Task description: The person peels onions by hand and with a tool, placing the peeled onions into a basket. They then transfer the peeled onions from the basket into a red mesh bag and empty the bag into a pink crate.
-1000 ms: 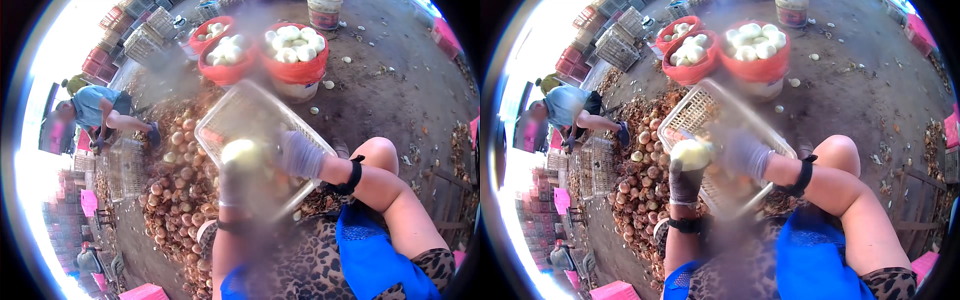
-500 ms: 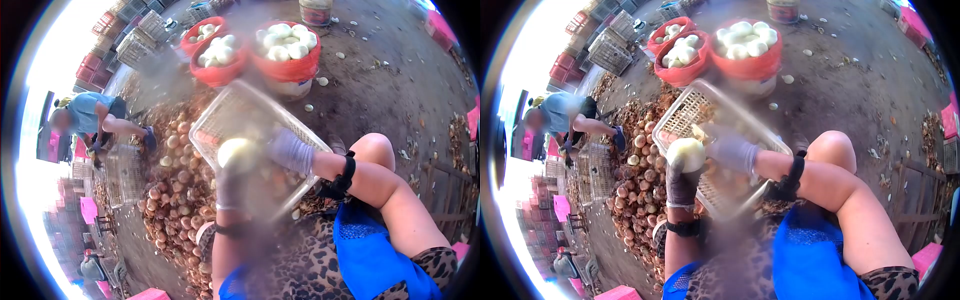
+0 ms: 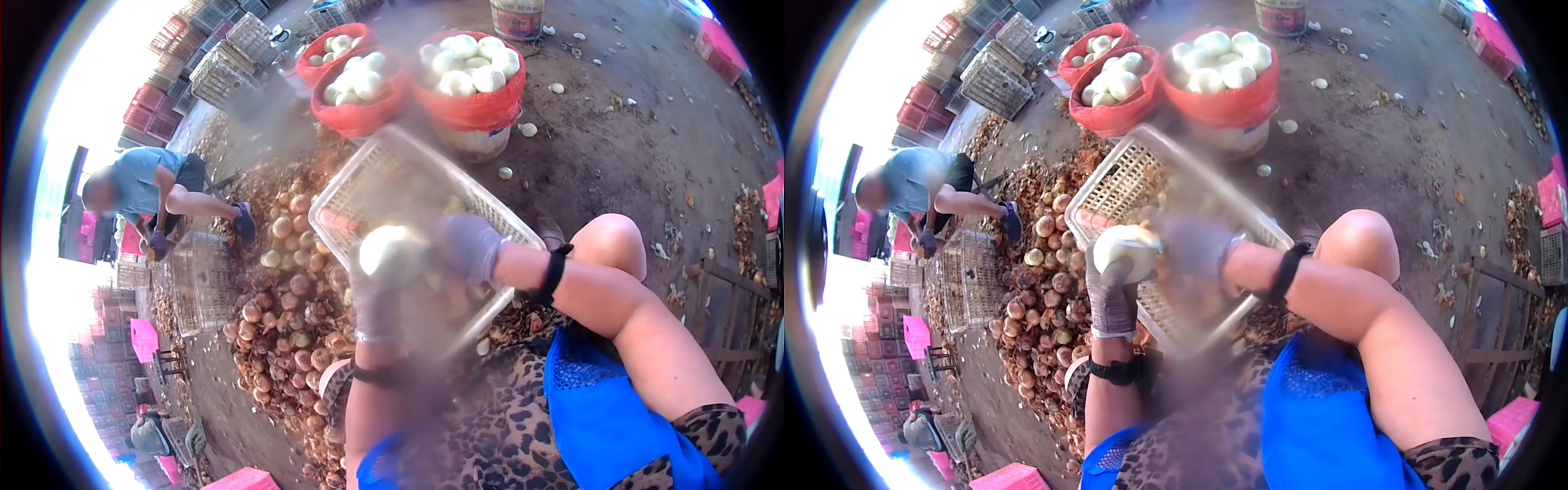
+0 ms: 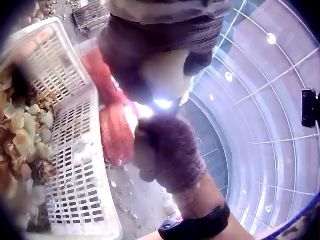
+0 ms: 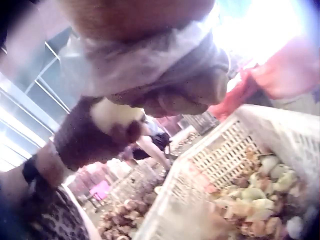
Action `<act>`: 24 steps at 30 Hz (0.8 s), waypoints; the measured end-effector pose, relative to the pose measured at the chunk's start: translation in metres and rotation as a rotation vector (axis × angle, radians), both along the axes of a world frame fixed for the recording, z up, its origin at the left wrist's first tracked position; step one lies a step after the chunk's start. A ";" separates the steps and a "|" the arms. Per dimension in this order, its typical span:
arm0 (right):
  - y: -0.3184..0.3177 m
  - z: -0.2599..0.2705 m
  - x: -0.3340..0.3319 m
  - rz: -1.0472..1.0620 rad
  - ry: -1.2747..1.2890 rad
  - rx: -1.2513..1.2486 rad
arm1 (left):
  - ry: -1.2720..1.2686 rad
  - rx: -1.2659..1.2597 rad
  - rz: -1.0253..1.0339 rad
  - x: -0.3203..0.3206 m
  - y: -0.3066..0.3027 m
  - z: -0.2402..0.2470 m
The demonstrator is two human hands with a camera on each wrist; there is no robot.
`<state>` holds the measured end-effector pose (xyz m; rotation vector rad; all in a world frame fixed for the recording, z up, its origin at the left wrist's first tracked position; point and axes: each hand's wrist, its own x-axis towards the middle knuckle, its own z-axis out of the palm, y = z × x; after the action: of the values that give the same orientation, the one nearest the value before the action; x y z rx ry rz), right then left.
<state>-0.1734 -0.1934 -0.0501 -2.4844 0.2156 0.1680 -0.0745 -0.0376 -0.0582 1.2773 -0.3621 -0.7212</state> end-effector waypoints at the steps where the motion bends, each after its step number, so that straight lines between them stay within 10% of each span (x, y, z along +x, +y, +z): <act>1: -0.016 -0.021 0.012 0.064 0.047 0.043 | 0.021 -0.042 0.026 -0.003 0.003 0.003; 7: -0.005 -0.024 0.017 -0.263 -0.130 0.456 | -0.021 -0.189 -0.004 0.015 0.027 0.021; 12: 0.015 0.019 -0.002 -0.095 -0.373 0.148 | -0.157 -0.011 -0.067 0.008 0.022 0.039; 15: 0.016 0.016 0.008 0.015 -0.034 0.056 | -0.158 0.068 -0.130 0.006 0.023 0.034; 22: -0.005 -0.020 0.018 -0.225 0.182 0.417 | -0.263 -0.120 -0.024 0.007 0.033 0.039; 24: -0.004 -0.029 0.007 -0.226 0.042 0.982 | -0.189 -0.065 0.002 0.006 0.032 0.040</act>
<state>-0.1663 -0.1976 -0.0796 -1.4717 0.3312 0.1749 -0.0689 -0.0058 -0.0187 1.2871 -0.5336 -0.5839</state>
